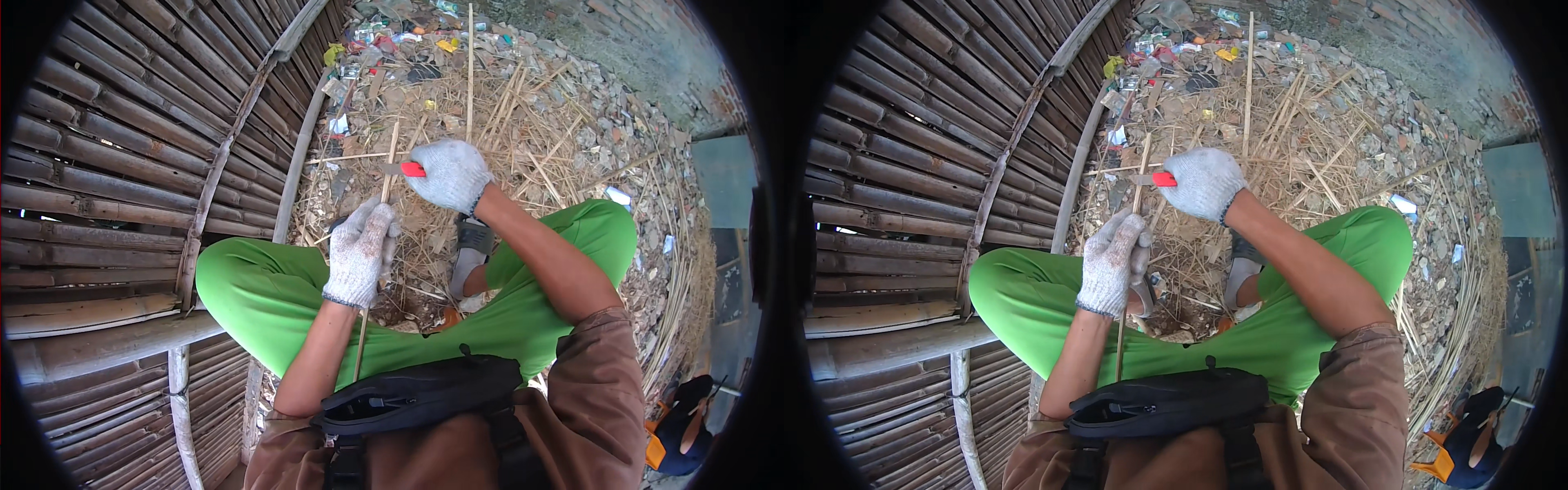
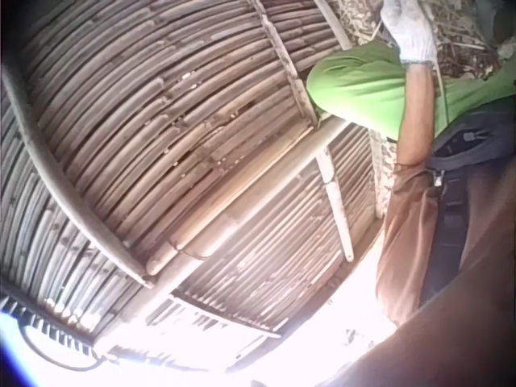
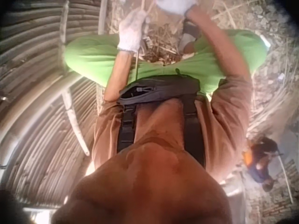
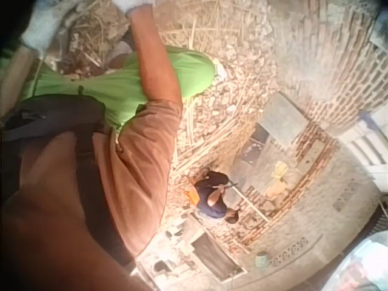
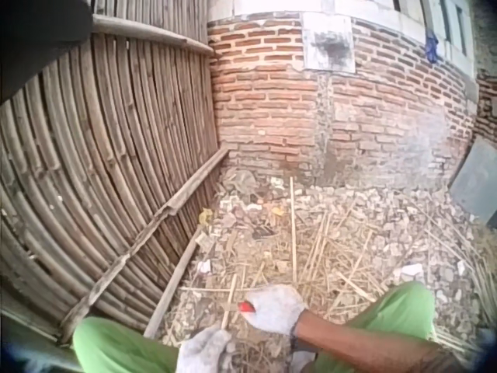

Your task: The person splits thin bamboo strips using a utility knife while wearing gloves in a workshop.

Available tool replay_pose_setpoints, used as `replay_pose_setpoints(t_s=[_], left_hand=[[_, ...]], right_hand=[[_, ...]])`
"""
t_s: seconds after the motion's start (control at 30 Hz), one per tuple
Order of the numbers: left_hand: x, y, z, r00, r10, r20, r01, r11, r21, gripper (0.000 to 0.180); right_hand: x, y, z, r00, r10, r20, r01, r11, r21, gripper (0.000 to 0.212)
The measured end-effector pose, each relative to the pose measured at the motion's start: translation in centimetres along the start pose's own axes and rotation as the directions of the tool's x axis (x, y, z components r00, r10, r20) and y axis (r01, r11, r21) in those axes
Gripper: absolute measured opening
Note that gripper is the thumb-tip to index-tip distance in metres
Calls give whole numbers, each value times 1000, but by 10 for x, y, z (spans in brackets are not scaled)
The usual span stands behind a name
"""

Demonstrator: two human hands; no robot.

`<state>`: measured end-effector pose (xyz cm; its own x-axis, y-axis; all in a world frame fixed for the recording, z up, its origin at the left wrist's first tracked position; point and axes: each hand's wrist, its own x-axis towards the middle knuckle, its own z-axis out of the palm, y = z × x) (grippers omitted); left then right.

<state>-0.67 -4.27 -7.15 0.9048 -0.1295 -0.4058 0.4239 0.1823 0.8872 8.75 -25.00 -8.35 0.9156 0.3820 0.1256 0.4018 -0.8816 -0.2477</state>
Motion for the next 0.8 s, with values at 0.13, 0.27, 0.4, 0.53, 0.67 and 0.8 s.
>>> replay_pose_setpoints(t_s=[0.13,0.27,0.4,0.53,0.67,0.8], left_hand=[[0,-6,3,999,19,-35,-20,999,-27,39],[4,-7,1,999,-13,-48,14,1000,20,37],[-3,-3,0,996,-66,55,65,997,35,53],[-21,1,8,975,-79,206,78,997,14,36],[-15,5,9,985,-39,170,39,999,7,36],[-6,4,2,992,-80,93,87,993,-75,30]], right_hand=[[-1,-5,0,999,-1,39,2,1000,-26,31],[-1,-7,1,998,-5,69,6,1000,-13,31],[10,12,-6,994,89,70,-92,995,36,34],[27,77,-45,841,537,-71,-540,840,-48,40],[22,88,-51,831,546,-110,-549,836,2,41],[7,32,-24,931,363,-29,-363,932,19,40]])
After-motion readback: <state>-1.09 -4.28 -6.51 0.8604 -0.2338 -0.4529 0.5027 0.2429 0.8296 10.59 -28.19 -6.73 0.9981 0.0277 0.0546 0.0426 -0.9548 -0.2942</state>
